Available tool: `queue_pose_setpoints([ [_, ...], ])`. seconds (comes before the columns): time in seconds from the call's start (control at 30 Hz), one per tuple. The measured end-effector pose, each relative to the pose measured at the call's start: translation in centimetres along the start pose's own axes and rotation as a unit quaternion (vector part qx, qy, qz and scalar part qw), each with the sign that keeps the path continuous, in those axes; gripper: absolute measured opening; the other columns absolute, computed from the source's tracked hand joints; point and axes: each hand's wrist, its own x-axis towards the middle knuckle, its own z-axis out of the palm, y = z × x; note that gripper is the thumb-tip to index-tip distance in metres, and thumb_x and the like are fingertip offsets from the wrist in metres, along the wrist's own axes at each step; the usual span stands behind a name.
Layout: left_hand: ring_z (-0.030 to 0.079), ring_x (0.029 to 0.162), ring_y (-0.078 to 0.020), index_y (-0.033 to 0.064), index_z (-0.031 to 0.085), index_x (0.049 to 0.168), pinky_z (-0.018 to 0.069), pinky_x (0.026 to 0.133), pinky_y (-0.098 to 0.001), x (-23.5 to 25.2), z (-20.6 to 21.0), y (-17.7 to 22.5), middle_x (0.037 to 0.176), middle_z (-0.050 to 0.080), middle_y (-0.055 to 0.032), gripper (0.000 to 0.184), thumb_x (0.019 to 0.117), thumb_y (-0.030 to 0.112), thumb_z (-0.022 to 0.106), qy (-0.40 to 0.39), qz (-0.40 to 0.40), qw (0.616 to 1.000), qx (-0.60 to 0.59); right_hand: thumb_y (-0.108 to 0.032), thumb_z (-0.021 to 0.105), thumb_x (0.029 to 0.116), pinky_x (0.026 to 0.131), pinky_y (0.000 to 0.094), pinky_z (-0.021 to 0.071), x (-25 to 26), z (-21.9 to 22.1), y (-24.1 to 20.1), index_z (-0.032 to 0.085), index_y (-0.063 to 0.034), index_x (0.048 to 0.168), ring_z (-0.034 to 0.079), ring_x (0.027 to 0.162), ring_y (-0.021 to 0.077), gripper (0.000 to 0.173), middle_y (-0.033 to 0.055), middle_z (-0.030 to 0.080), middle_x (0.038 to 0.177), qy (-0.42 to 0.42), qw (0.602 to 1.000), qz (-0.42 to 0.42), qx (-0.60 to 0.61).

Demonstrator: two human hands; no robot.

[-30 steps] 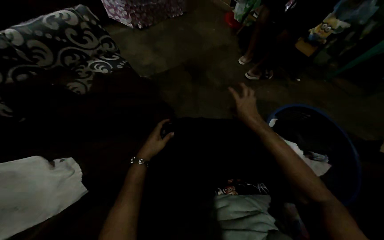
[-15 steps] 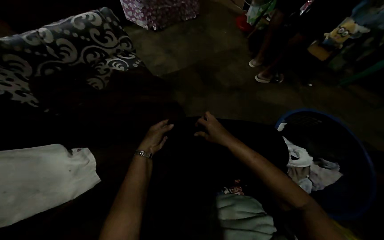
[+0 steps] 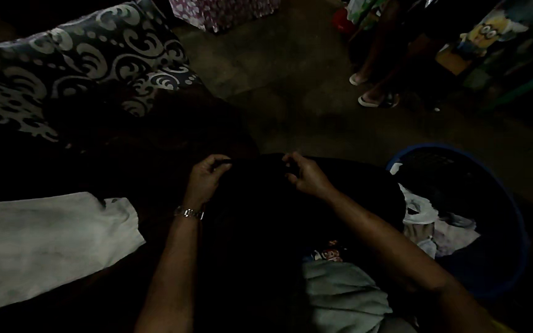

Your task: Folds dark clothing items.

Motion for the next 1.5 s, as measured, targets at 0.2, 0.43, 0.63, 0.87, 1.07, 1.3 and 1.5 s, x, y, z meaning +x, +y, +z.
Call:
queue_pose_setpoints([
  [0.2,0.066,0.101,-0.0032,0.0055,0.069,0.108,0.0549,0.089,-0.0234,-5.0,-2.2,-1.3,0.112,0.072,0.0018,0.017,0.0931,0.006,0.059,-0.046,0.068,0.997,-0.002,-0.001,0.065,0.0895,0.09,0.0385,0.0565,-3.2,1.4,1.3,0.073,-0.0005,0.099,0.066,0.1,0.0274,0.013,0.015,0.069,0.101,0.075,0.946,-0.3,-0.099],
  [0.43,0.059,0.119,-0.0066,-0.0011,0.073,0.097,0.0502,0.097,-0.0199,-11.8,-1.3,-5.0,0.136,0.058,-0.0131,0.015,0.0907,0.008,0.062,-0.098,0.074,0.991,0.043,-0.005,0.06,0.0966,0.101,0.0487,0.0511,-7.5,3.7,3.5,0.07,-0.0056,0.102,0.066,0.115,0.0345,0.011,0.0161,0.071,0.113,0.008,0.884,-0.422,-0.202],
  [0.63,0.061,0.099,-0.005,-0.0029,0.072,0.101,0.0514,0.083,-0.0168,-13.9,0.9,-7.2,0.13,0.059,-0.0152,0.017,0.0929,0.005,0.059,-0.095,0.037,0.993,0.067,-0.005,0.057,0.0994,0.1,0.0483,0.0522,-8.9,5.3,5.1,0.07,-0.0051,0.104,0.067,0.111,0.0337,0.014,0.0149,0.071,0.107,-0.012,0.881,-0.401,-0.252],
  [0.87,0.037,0.147,-0.0351,-0.0028,0.059,0.137,0.0326,0.12,-0.0463,-13.2,3.6,-5.5,0.158,0.039,-0.0244,0.051,0.1019,0.032,0.047,-0.03,0.092,0.988,0.12,-0.011,0.063,0.0925,0.102,0.0527,0.0487,-9.6,5.9,4.4,0.069,-0.0054,0.119,0.062,0.123,0.0354,0.027,0.0162,0.068,0.126,-0.006,0.898,-0.375,-0.23],
  [1.07,0.02,0.153,-0.0463,-0.0123,0.02,0.157,0.0224,0.118,-0.0653,-11.2,9.4,-4.6,0.165,0.016,-0.0309,0.075,0.1018,0.036,0.035,-0.107,0.053,0.977,0.177,-0.032,0.048,0.1078,0.12,0.0592,0.028,-8.9,5.5,4.5,0.053,-0.0026,0.147,0.037,0.151,0.0311,0.049,0.009,0.046,0.158,-0.103,0.923,-0.253,-0.271],
  [1.3,0.035,0.147,-0.0417,-0.0074,0.034,0.153,0.0272,0.121,-0.0524,-5.2,5.9,-4.4,0.156,0.037,-0.0309,0.066,0.1081,0.038,0.02,-0.035,0.016,0.991,0.125,-0.035,0.043,0.1085,0.113,0.0618,0.035,-6.8,-4.7,10.1,0.07,-0.0052,0.125,0.052,0.135,0.0382,0.043,0.016,0.061,0.139,0.118,0.954,-0.032,-0.274],
  [1.5,0.041,0.144,-0.0355,-0.0021,0.04,0.152,0.0326,0.117,-0.0533,3.4,6.2,-2.8,0.154,0.042,-0.0259,0.063,0.1125,0.043,0.019,-0.105,-0.157,0.979,0.075,-0.059,0.029,0.1077,0.115,0.0698,0.0264,-5.1,-15.5,20.1,0.054,-0.0011,0.145,0.042,0.142,0.0462,0.073,0.0269,0.051,0.149,0.023,0.941,0.323,-0.095],
])
